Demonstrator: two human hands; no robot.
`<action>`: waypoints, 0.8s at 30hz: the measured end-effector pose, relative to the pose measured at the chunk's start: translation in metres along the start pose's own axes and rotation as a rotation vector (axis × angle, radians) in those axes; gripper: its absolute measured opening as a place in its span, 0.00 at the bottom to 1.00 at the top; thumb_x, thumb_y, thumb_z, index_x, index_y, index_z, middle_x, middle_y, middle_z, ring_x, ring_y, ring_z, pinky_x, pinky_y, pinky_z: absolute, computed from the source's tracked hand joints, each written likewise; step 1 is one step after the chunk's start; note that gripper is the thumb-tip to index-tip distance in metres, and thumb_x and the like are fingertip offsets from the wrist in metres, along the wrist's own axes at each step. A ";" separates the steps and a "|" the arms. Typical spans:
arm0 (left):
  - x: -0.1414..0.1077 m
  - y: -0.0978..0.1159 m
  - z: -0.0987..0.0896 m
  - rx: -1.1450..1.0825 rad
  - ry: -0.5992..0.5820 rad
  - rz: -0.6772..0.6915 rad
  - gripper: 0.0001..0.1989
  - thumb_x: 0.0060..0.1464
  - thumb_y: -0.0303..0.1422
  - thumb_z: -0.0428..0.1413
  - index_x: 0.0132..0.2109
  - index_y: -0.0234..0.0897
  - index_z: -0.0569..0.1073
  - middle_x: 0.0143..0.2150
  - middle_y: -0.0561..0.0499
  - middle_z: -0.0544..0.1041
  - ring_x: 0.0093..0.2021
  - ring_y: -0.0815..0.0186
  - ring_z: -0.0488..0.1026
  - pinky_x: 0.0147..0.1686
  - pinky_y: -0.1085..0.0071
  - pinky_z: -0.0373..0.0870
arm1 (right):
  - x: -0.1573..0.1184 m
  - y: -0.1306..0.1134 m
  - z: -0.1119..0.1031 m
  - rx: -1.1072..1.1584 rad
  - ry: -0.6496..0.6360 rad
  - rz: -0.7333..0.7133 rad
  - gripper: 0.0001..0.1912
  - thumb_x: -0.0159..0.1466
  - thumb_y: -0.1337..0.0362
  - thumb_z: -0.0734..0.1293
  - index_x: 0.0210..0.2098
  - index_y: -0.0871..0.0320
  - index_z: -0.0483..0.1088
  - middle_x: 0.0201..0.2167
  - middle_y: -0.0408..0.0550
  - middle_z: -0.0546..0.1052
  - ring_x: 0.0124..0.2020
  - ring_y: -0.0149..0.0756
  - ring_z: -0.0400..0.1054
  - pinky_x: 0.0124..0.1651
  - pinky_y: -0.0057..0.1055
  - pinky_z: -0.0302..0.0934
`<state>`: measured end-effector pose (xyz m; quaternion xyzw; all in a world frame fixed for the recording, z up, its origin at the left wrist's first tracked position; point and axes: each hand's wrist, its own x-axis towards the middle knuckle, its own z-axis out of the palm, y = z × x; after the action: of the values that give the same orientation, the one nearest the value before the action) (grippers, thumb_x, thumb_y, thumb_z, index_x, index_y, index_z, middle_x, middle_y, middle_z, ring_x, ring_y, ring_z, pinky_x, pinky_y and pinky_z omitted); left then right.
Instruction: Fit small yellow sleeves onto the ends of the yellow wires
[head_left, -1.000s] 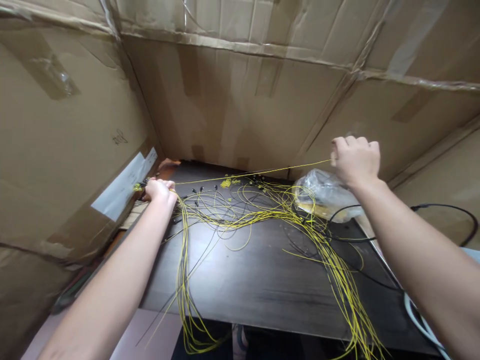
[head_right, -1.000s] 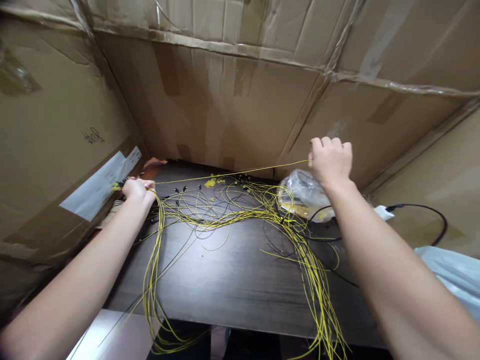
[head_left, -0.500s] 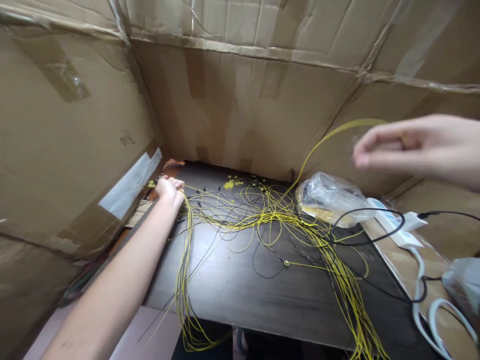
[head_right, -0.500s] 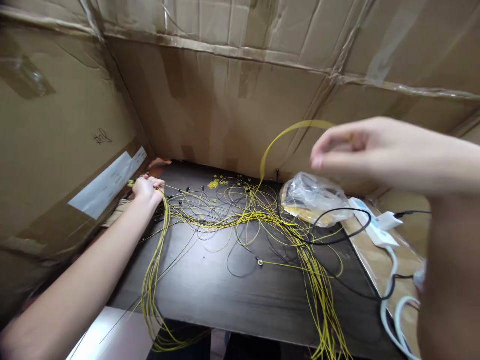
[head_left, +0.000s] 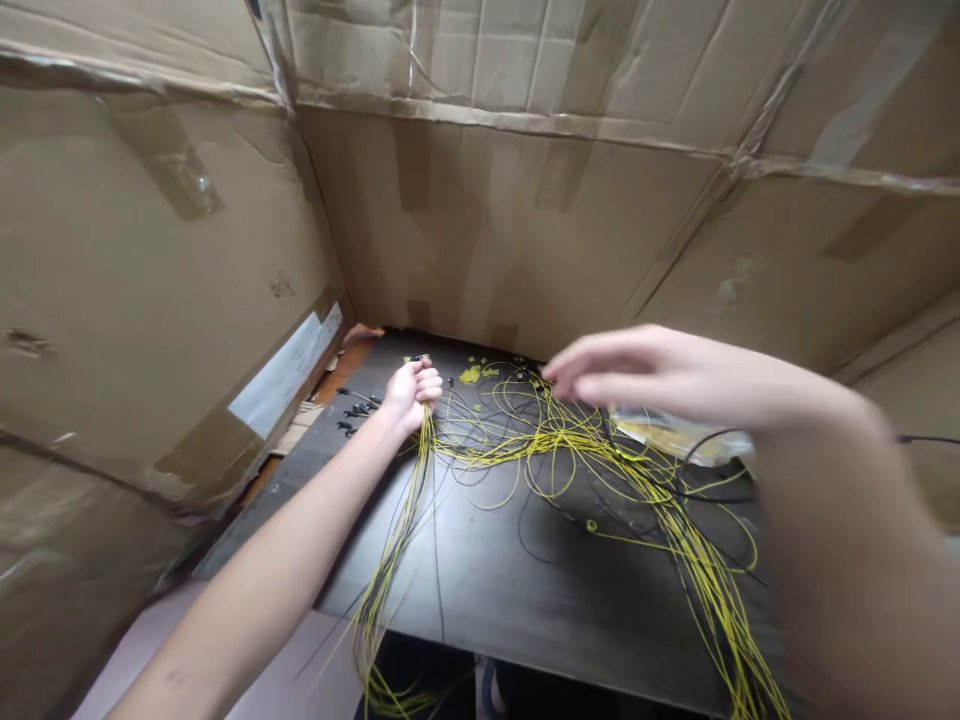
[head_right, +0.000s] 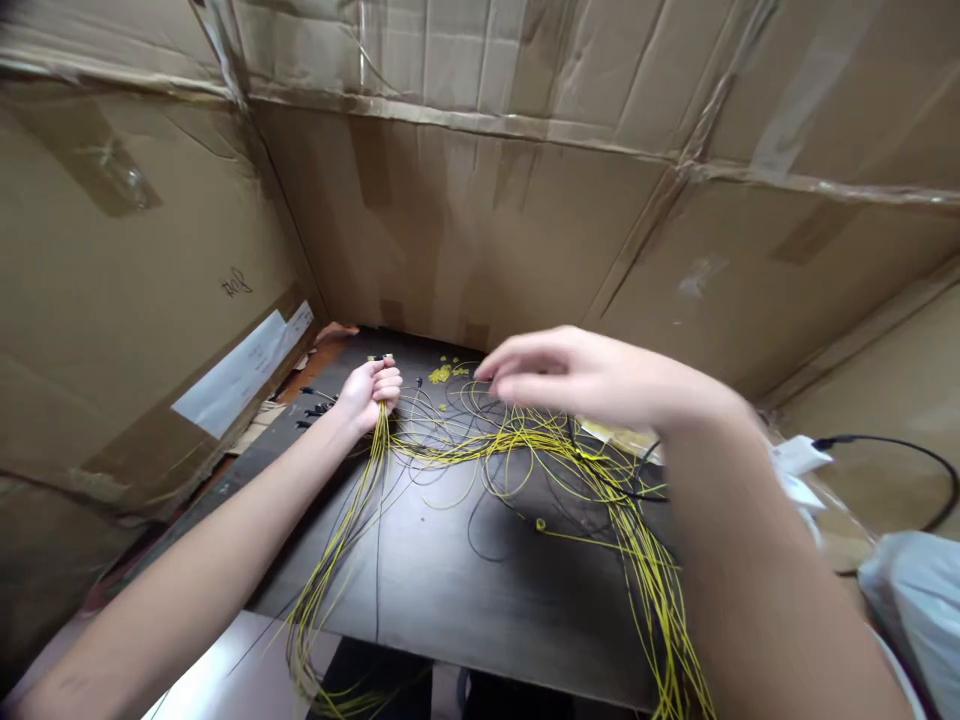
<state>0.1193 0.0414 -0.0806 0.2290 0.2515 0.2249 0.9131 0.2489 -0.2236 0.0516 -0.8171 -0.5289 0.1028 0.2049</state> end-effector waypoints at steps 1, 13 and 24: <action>-0.001 -0.006 0.002 0.040 -0.015 -0.030 0.13 0.65 0.23 0.42 0.31 0.36 0.60 0.20 0.63 0.43 0.12 0.77 0.43 0.11 0.83 0.38 | 0.024 0.007 0.007 0.001 -0.041 0.043 0.13 0.63 0.56 0.70 0.45 0.50 0.80 0.40 0.46 0.81 0.39 0.40 0.75 0.40 0.33 0.70; -0.011 -0.048 0.006 0.352 -0.133 -0.032 0.08 0.61 0.29 0.50 0.33 0.39 0.58 0.21 0.64 0.44 0.13 0.79 0.40 0.17 0.81 0.32 | 0.130 0.082 0.122 -0.286 0.028 0.412 0.13 0.61 0.67 0.70 0.45 0.55 0.82 0.48 0.56 0.80 0.49 0.48 0.75 0.51 0.38 0.67; -0.010 -0.067 0.003 0.644 -0.222 0.037 0.07 0.66 0.32 0.50 0.39 0.40 0.59 0.24 0.61 0.56 0.16 0.77 0.48 0.17 0.81 0.41 | 0.132 0.095 0.120 -0.287 0.215 0.330 0.15 0.69 0.66 0.59 0.50 0.62 0.74 0.51 0.62 0.77 0.55 0.49 0.69 0.58 0.40 0.61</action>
<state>0.1336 -0.0180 -0.1103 0.5333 0.2045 0.1240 0.8114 0.3360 -0.1102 -0.0917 -0.9194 -0.3727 -0.0289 0.1222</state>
